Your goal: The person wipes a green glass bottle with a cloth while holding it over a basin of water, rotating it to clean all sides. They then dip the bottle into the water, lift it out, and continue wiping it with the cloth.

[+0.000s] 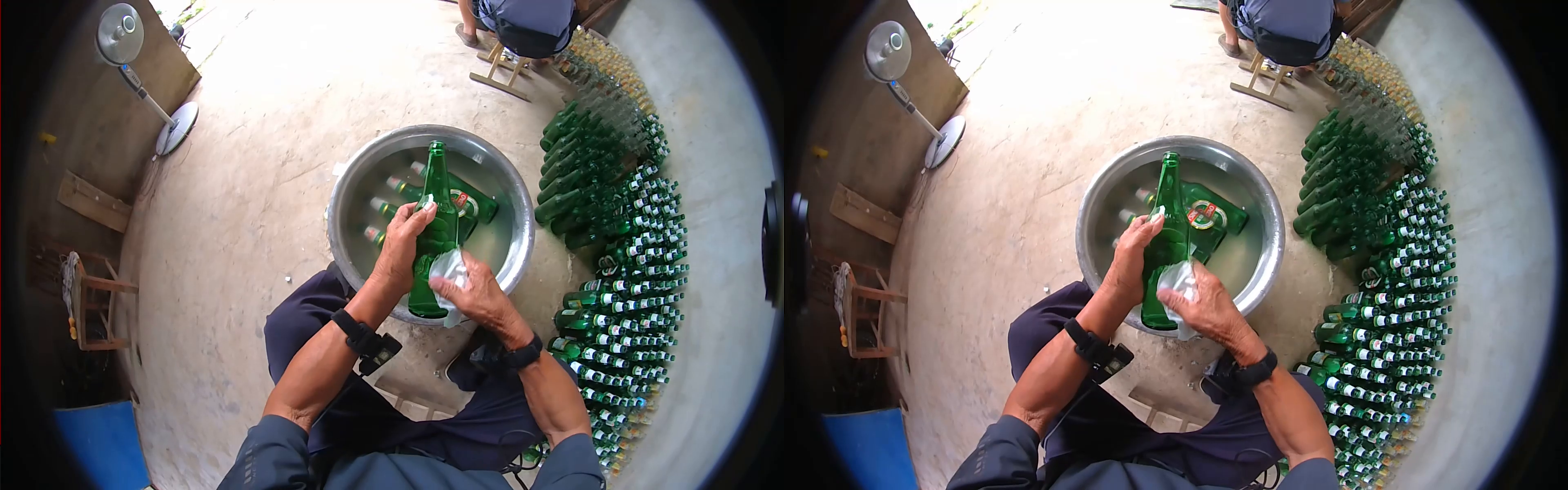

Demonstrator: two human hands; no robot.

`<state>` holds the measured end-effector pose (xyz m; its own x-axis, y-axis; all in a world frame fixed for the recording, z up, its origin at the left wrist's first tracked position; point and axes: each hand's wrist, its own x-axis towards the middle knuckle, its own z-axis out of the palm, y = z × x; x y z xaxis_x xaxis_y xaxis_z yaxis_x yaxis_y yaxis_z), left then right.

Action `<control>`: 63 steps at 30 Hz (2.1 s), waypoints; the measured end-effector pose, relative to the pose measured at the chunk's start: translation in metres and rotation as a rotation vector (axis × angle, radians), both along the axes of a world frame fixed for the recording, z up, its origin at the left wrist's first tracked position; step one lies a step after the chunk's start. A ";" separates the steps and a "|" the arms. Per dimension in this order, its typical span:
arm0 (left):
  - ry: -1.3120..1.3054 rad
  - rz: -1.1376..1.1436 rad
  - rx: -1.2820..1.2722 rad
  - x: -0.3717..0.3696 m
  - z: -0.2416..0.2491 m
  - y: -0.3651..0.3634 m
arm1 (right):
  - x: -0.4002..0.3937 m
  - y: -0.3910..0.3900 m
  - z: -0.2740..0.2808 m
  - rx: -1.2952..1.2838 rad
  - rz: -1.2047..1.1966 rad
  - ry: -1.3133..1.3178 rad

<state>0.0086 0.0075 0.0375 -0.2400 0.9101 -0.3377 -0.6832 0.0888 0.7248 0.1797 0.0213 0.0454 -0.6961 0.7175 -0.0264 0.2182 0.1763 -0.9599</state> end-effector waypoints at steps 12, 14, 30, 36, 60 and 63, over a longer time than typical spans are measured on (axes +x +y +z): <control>-0.006 0.041 -0.002 0.007 0.010 0.000 | -0.018 0.006 -0.009 -0.170 -0.350 0.035; 0.060 0.078 -0.028 0.005 0.013 0.000 | -0.023 0.013 -0.022 -0.194 -0.448 -0.009; -0.061 -0.018 0.030 0.003 -0.015 0.004 | -0.018 0.000 0.006 -0.096 -0.367 -0.171; 0.058 0.033 0.076 0.006 -0.039 0.009 | -0.020 -0.001 -0.001 0.068 -0.360 -0.119; 0.213 0.041 -0.031 0.010 -0.028 0.000 | -0.007 -0.001 -0.001 -0.119 -0.150 -0.038; 0.284 0.122 -0.086 0.017 -0.022 0.000 | -0.016 0.004 -0.007 -0.130 -0.265 -0.106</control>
